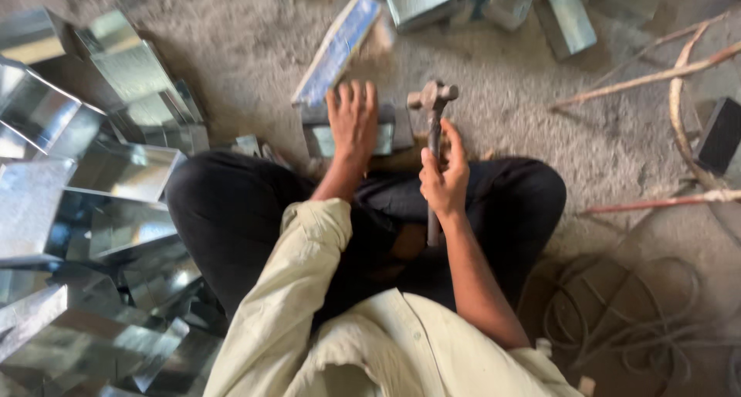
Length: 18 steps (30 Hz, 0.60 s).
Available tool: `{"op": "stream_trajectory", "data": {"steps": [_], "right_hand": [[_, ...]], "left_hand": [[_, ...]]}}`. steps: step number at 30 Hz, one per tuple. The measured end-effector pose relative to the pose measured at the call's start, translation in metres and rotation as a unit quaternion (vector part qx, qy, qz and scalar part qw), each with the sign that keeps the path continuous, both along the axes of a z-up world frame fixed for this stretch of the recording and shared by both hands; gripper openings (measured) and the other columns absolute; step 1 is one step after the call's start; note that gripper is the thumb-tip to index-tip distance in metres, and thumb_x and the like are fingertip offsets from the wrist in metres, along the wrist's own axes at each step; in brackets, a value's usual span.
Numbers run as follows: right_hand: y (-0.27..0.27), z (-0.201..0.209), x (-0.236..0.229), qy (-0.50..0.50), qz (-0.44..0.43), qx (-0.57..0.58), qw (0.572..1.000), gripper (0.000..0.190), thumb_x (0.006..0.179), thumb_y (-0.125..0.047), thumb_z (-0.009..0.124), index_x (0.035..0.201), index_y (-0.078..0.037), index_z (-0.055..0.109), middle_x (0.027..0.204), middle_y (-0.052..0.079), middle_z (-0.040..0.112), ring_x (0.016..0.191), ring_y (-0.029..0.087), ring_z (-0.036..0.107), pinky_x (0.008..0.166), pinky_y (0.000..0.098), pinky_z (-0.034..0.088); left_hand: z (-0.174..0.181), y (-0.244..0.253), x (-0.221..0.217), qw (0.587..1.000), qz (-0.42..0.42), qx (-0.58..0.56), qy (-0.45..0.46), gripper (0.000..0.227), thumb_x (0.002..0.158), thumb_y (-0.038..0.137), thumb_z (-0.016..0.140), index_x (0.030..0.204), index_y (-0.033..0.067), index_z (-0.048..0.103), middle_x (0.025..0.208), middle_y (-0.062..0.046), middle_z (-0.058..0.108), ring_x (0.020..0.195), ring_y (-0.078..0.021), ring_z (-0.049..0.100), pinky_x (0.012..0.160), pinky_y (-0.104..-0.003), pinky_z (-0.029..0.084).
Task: The person sits on the floor and uses a hammer to strike a metal box placed on a wooden block. They repeatedly pick up metal boxes from a pile, position them on the block, and hammer them to shape or flatten the metal.
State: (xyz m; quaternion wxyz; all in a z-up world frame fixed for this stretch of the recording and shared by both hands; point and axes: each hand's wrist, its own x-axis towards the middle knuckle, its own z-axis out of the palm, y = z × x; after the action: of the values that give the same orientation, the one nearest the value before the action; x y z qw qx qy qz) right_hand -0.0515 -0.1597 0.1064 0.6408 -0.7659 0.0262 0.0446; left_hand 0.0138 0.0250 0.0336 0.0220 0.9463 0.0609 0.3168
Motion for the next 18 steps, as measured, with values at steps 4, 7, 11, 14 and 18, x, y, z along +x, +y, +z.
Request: {"op": "stream_trajectory", "data": {"steps": [4, 7, 11, 14, 18], "right_hand": [[-0.011, -0.040, -0.004, -0.035, 0.023, -0.091, 0.995, 0.057, 0.098, -0.011, 0.064, 0.152, -0.015, 0.047, 0.076, -0.001, 0.059, 0.055, 0.007, 0.055, 0.050, 0.0253, 0.044], [-0.018, -0.055, -0.001, -0.093, 0.055, -0.195, 0.975, 0.056, 0.098, -0.010, 0.067, 0.151, -0.012, 0.049, 0.082, 0.001, 0.067, 0.061, 0.008, 0.062, 0.056, 0.0241, 0.049], [-0.017, -0.028, -0.009, -0.113, 0.036, -0.138, 0.983, 0.053, 0.099, -0.013, 0.065, 0.150, -0.010, 0.051, 0.083, 0.003, 0.067, 0.064, 0.011, 0.061, 0.056, 0.0253, 0.049], [-0.012, -0.003, -0.011, -0.163, 0.050, -0.061, 0.984, 0.050, 0.103, -0.015, 0.063, 0.151, -0.010, 0.048, 0.090, 0.003, 0.066, 0.067, 0.011, 0.059, 0.060, 0.0253, 0.048], [-0.010, -0.009, -0.003, -0.263, 0.070, -0.125, 0.954, 0.047, 0.106, -0.010, 0.065, 0.151, -0.008, 0.051, 0.106, 0.007, 0.069, 0.079, 0.011, 0.061, 0.070, 0.0253, 0.052]], "left_hand": [[-0.012, 0.000, -0.012, 0.998, -0.013, -0.060, 0.008, 0.029, 0.089, 0.024, 0.063, 0.114, 0.0093, 0.062, 0.114, -0.011, 0.061, 0.109, -0.0297, 0.056, 0.100, -0.048, 0.039], [-0.023, -0.011, -0.036, 0.985, -0.064, -0.141, 0.075, 0.033, 0.094, 0.036, 0.067, 0.107, 0.0064, 0.062, 0.102, -0.013, 0.058, 0.099, -0.0331, 0.054, 0.095, -0.052, 0.039], [-0.038, -0.016, -0.038, 0.981, -0.077, -0.141, 0.110, 0.035, 0.090, 0.039, 0.068, 0.103, 0.0073, 0.062, 0.103, -0.013, 0.059, 0.100, -0.0329, 0.055, 0.090, -0.050, 0.038], [-0.048, -0.006, -0.041, 0.986, -0.084, -0.111, 0.095, 0.031, 0.090, 0.034, 0.066, 0.106, 0.0082, 0.063, 0.104, -0.011, 0.059, 0.101, -0.0304, 0.055, 0.091, -0.049, 0.039], [-0.056, -0.012, -0.043, 0.988, -0.084, -0.066, 0.113, 0.020, 0.092, 0.024, 0.064, 0.107, 0.0104, 0.063, 0.104, -0.009, 0.059, 0.101, -0.0281, 0.056, 0.091, -0.047, 0.039]]}}
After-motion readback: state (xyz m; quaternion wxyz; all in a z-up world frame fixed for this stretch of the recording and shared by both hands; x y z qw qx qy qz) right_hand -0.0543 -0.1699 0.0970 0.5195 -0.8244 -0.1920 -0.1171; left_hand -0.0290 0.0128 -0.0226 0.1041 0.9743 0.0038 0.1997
